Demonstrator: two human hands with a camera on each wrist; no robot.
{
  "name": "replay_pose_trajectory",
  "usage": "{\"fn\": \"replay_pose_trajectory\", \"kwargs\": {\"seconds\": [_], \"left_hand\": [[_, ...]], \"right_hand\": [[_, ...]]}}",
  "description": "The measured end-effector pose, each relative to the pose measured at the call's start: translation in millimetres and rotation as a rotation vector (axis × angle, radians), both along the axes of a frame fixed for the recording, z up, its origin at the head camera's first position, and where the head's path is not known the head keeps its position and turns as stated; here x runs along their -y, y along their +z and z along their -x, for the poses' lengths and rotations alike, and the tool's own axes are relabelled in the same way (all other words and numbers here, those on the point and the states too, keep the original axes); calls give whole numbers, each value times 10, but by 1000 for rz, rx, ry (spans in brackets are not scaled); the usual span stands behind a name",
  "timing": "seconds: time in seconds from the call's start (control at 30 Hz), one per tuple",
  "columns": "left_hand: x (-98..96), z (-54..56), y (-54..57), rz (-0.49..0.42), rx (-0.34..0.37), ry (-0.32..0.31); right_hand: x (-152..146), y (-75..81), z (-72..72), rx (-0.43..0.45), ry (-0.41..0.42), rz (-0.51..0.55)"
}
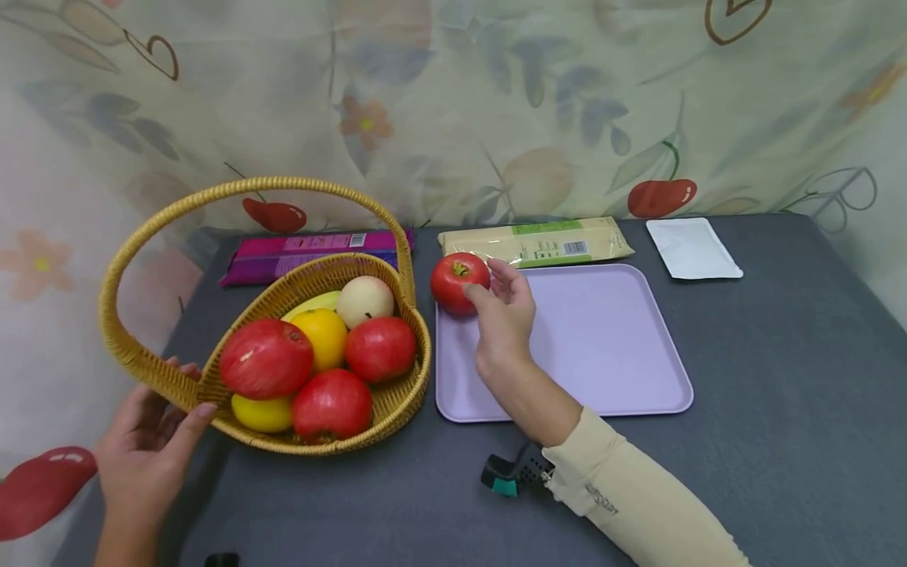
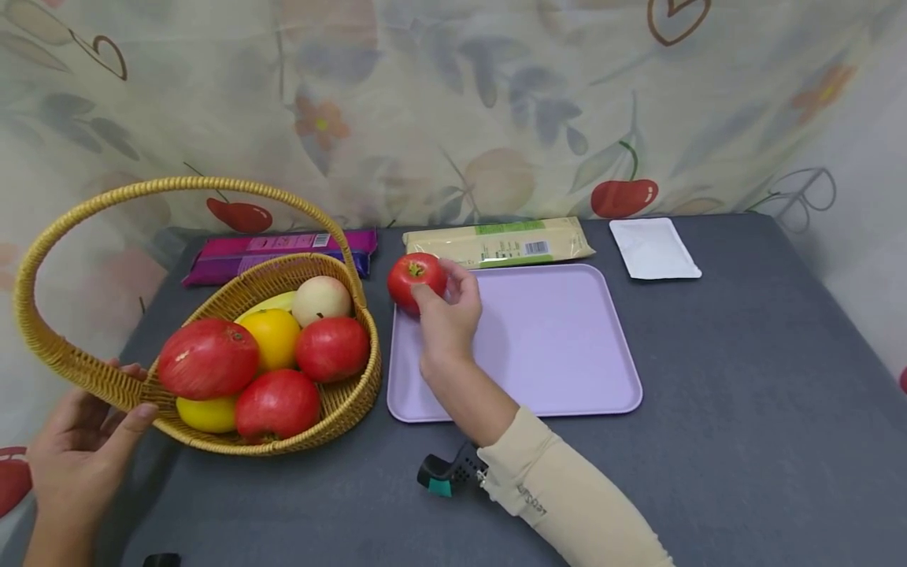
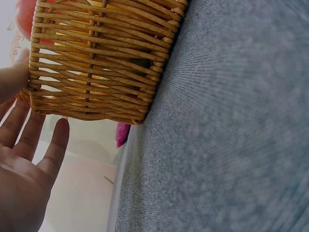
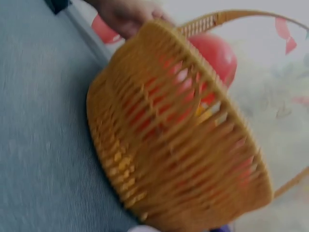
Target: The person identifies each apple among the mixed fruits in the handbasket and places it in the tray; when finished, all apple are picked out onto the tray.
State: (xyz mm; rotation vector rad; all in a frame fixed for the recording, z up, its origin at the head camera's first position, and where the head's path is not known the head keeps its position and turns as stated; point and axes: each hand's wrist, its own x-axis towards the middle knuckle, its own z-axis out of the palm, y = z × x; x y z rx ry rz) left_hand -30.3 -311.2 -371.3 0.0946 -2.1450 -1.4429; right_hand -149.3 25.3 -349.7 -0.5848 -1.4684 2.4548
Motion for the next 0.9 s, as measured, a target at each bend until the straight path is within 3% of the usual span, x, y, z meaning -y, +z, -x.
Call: {"fn": "replay_pose_trajectory", "kwargs": {"seconds": [0.27, 0.47, 0.57, 0.7, 0.9], "left_hand": [[-1, -2, 5, 8, -5, -7], [-7, -6, 12, 3, 3, 1], [-11, -7, 14, 14, 7, 6], [-9, -3, 6, 34, 9, 13], [14, -2, -5, 13, 5, 0]], "right_hand": [[127, 186, -287, -158, 70, 79], [270, 239, -540, -239, 170, 55], [334, 206, -625, -332, 224, 5], [404, 116, -663, -597, 331, -251], [506, 170, -570, -1046, 535, -837]]}}
